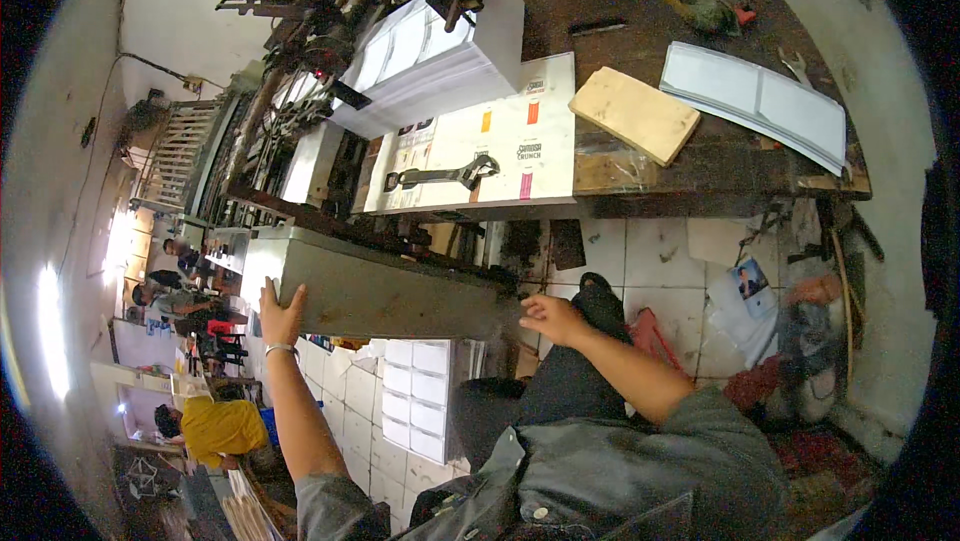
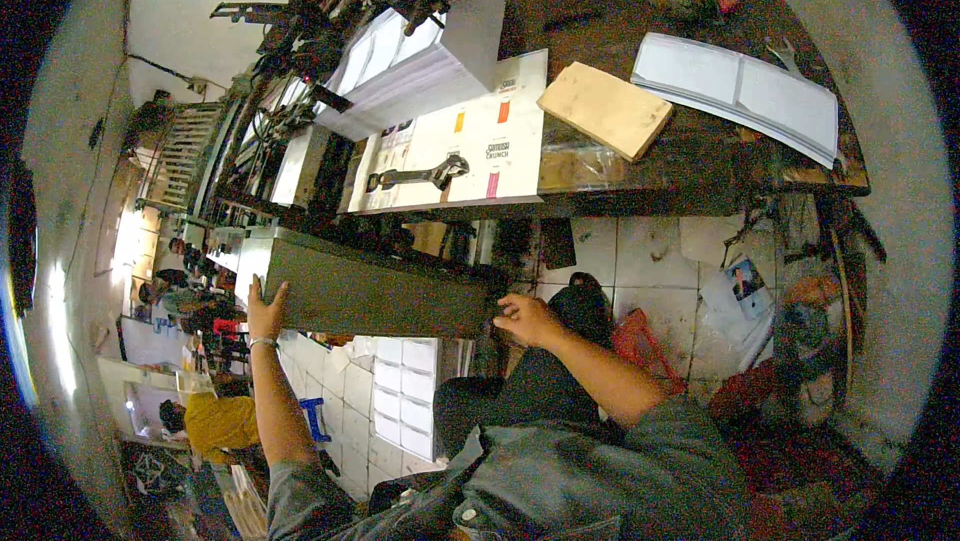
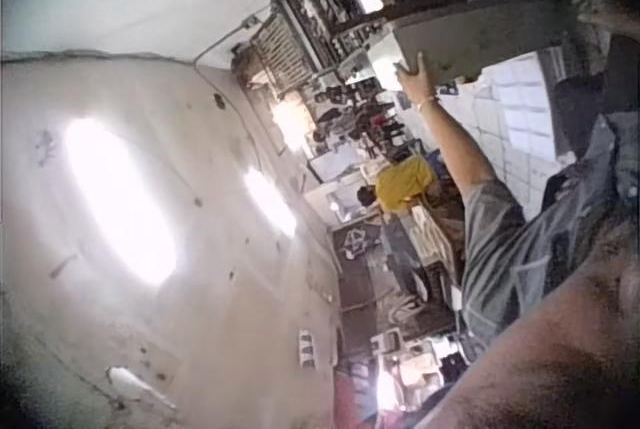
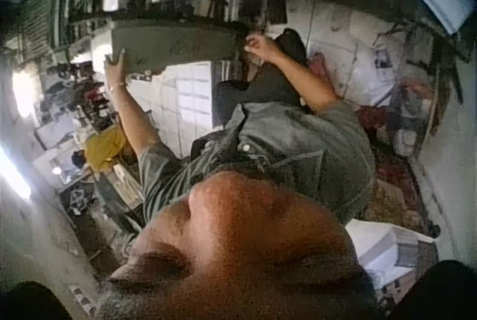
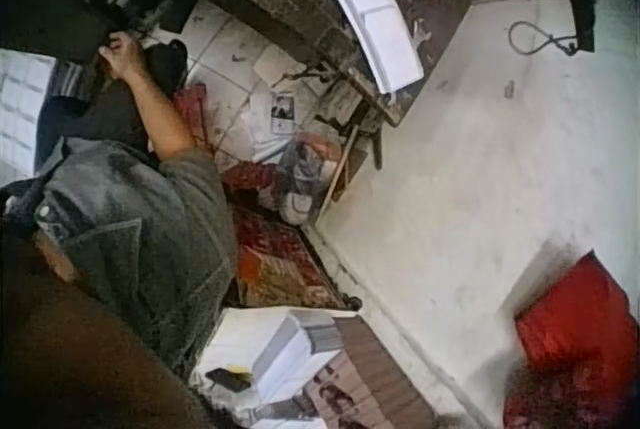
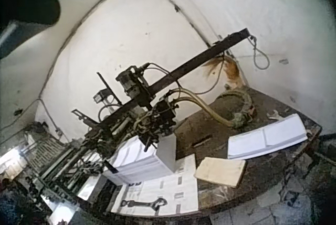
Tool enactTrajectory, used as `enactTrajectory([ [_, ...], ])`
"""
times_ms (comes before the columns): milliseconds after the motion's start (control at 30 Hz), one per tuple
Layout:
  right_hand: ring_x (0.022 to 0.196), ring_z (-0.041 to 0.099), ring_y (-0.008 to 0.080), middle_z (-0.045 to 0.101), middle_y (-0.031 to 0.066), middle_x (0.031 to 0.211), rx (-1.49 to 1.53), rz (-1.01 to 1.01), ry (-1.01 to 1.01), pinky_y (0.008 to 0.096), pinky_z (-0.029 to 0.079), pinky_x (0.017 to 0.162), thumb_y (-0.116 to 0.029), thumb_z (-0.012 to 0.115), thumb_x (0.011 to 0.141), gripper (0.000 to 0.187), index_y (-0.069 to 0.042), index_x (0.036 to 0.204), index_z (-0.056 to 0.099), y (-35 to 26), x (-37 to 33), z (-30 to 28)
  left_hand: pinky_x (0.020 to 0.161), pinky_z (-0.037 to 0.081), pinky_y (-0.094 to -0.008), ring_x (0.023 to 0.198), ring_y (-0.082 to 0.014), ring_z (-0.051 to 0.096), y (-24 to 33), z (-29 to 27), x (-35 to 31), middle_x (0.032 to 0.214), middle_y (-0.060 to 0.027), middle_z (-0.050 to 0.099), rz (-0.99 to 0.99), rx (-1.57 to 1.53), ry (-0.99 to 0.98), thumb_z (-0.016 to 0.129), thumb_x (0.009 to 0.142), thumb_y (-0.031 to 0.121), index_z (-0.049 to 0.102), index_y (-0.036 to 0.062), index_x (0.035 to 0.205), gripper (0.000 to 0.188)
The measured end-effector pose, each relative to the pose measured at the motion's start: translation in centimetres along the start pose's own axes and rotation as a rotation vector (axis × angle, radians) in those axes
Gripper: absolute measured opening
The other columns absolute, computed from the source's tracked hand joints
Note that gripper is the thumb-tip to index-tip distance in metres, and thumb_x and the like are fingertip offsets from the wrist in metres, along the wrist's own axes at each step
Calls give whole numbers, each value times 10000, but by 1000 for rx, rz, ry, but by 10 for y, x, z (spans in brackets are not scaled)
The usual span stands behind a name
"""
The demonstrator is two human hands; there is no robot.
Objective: The person operates a printing machine by pressing buttons on a control panel, moving a wooden board, and handling stacks of paper.
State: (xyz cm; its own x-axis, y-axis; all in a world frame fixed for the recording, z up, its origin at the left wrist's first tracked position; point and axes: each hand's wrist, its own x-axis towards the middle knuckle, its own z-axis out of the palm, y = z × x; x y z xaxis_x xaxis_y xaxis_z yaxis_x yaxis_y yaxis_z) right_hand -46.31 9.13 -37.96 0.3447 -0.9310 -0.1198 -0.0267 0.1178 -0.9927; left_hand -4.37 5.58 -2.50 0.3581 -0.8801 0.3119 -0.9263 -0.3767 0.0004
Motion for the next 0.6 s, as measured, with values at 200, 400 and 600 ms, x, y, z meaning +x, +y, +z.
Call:
enactTrajectory([
  [200, 953, 710, 258, 720, 146, 1095, 18, 20, -7, 393, 570, 847, -315, 803, 844, 535, -53, 1280, 636, -7, -3, 0, 1185, 292, -465, 1465, -405, 330, -3, 1, -1, 1543, -300, 379, -13, 9, 2, 726, 795, 628, 346, 32, 1548, 1033],
  [400, 998, 697, 256, 712, 151, 1105, 33, 33, -27, 395, 559, 869, -312, 793, 863, 522, -50, 1284, 631, -6, -3, 0, 1184, 296, -458, 1460, -410, 337, 4, -2, -3, 1537, -311, 378, -17, 13, 2, 724, 800, 621, 354, 34, 1546, 1020],
  [600, 916, 697, 251, 711, 148, 1045, 56, -56, 18, 395, 560, 833, -337, 806, 838, 552, -28, 1259, 627, 13, 3, 8, 1183, 303, -435, 1450, -410, 359, -10, 1, 7, 1544, -310, 368, 22, -78, 1, 741, 808, 587, 364, 2, 1532, 1004],
])
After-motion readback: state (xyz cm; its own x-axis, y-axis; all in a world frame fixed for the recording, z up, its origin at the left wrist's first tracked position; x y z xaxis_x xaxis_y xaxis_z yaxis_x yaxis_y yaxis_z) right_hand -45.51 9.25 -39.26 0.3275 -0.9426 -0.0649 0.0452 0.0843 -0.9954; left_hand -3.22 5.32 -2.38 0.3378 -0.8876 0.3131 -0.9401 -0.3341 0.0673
